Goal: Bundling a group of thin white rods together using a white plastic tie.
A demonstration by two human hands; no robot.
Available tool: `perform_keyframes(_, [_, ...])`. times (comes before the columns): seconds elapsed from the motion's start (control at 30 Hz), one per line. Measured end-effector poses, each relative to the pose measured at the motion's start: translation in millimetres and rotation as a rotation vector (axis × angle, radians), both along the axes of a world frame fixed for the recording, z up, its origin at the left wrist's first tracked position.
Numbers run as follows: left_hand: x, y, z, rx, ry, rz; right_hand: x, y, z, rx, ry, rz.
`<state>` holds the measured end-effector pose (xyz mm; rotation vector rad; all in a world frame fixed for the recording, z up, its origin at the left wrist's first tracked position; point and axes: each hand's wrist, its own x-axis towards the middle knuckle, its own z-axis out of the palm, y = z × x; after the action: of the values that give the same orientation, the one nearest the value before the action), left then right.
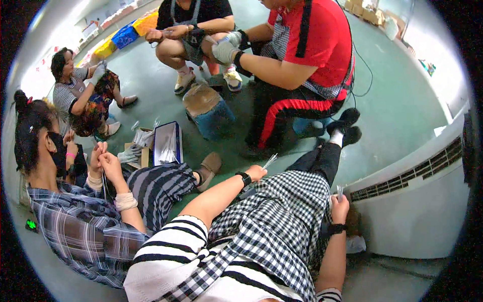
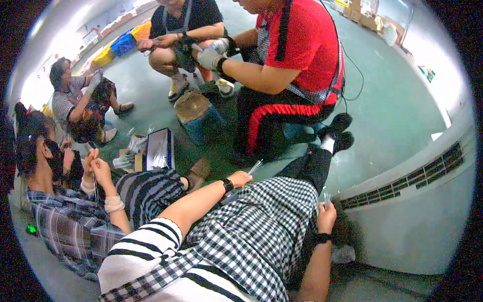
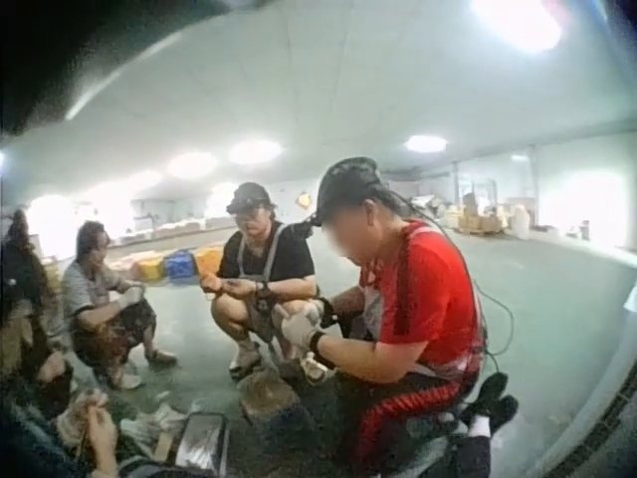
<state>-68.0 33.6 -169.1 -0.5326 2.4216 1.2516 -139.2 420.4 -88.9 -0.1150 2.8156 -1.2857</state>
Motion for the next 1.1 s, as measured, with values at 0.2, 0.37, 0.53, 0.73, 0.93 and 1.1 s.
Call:
perform_keyframes(0.2, [-2.6,4.7,-32.4,0.143,-0.075,-0.031,-25.3,-9.8,-41.1,0.205,-0.076,0.062])
perform_keyframes(0.37, [4.5,10.5,16.1,0.303,-0.101,0.135,-22.9,-16.4,-57.4,0.249,-0.002,0.046])
perform_keyframes(0.53, [-11.6,15.5,39.2,0.354,-0.049,0.124,-30.5,-3.6,-22.9,0.277,0.218,-0.127])
perform_keyframes(0.73, [-55.8,41.7,104.1,0.197,0.522,0.083,-52.3,5.3,54.5,0.261,0.475,-0.230])
perform_keyframes(0.93, [-69.1,61.7,131.7,0.023,0.548,-0.051,-43.8,17.7,33.3,0.354,0.300,-0.306])
perform_keyframes(1.1, [-76.7,32.9,70.1,0.046,0.192,-0.077,-17.3,23.9,0.7,0.427,0.129,-0.037])
